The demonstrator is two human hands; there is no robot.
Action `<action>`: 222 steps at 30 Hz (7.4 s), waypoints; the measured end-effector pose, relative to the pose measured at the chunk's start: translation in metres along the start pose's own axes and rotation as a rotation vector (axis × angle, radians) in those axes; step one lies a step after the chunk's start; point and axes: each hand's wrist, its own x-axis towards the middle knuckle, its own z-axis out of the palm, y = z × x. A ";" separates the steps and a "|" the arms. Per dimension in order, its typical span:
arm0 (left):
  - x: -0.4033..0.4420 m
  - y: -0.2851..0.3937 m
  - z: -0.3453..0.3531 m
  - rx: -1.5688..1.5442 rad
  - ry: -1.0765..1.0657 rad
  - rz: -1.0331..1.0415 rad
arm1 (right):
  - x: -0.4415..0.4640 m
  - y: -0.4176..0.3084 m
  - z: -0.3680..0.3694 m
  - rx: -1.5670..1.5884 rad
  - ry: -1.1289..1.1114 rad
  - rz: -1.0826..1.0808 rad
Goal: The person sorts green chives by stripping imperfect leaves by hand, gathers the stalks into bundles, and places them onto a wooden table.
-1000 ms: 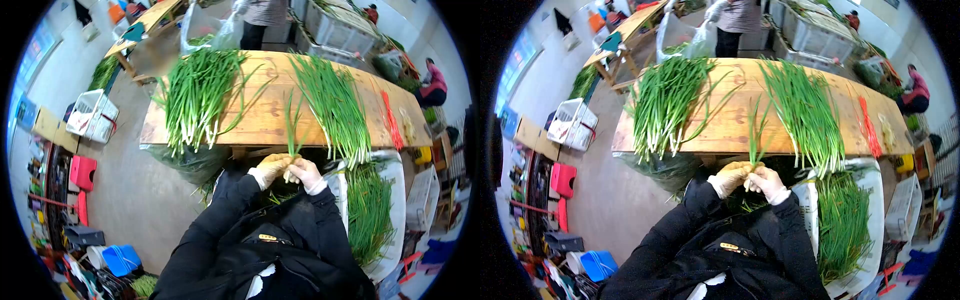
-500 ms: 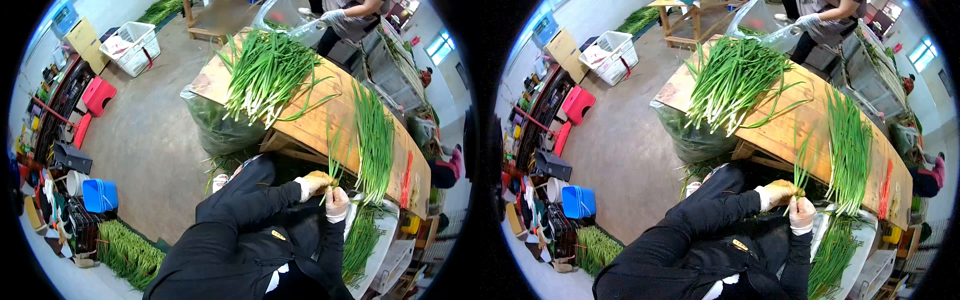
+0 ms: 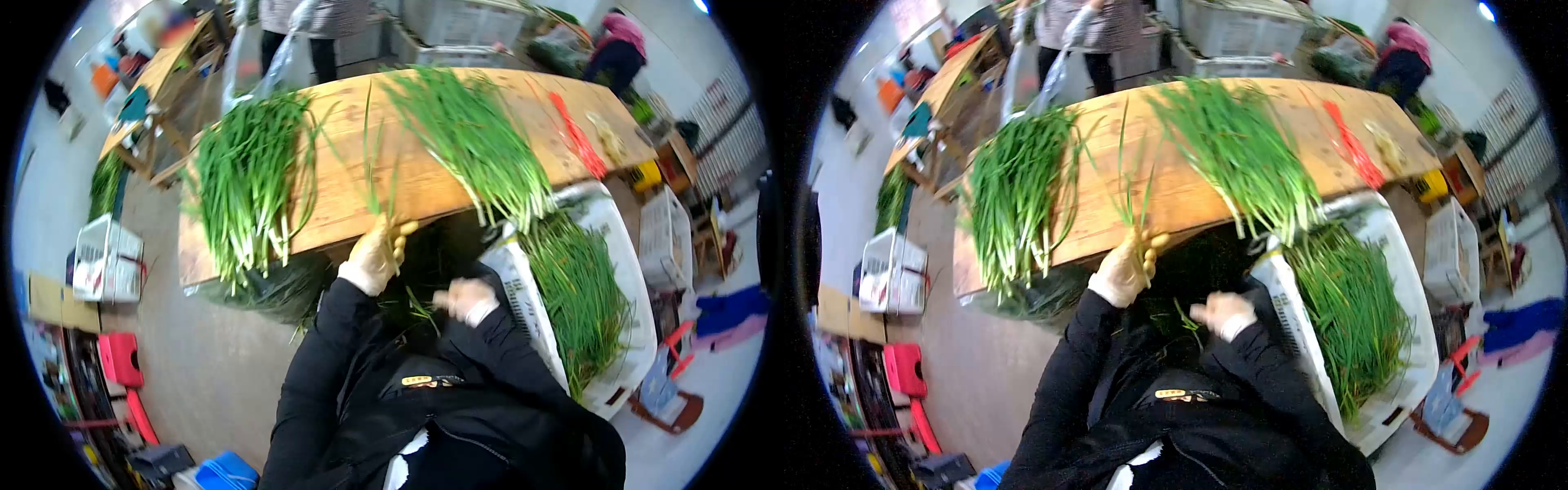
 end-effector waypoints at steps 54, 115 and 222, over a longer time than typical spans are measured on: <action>-0.017 -0.014 -0.009 0.330 0.378 0.282 | 0.000 0.037 -0.110 0.786 -0.251 -0.544; 0.013 0.007 0.029 0.002 -0.012 0.000 | 0.030 0.071 -0.085 -0.092 0.883 0.308; -0.044 0.092 -0.022 0.576 0.330 0.431 | 0.092 0.025 0.074 -0.227 -0.191 0.157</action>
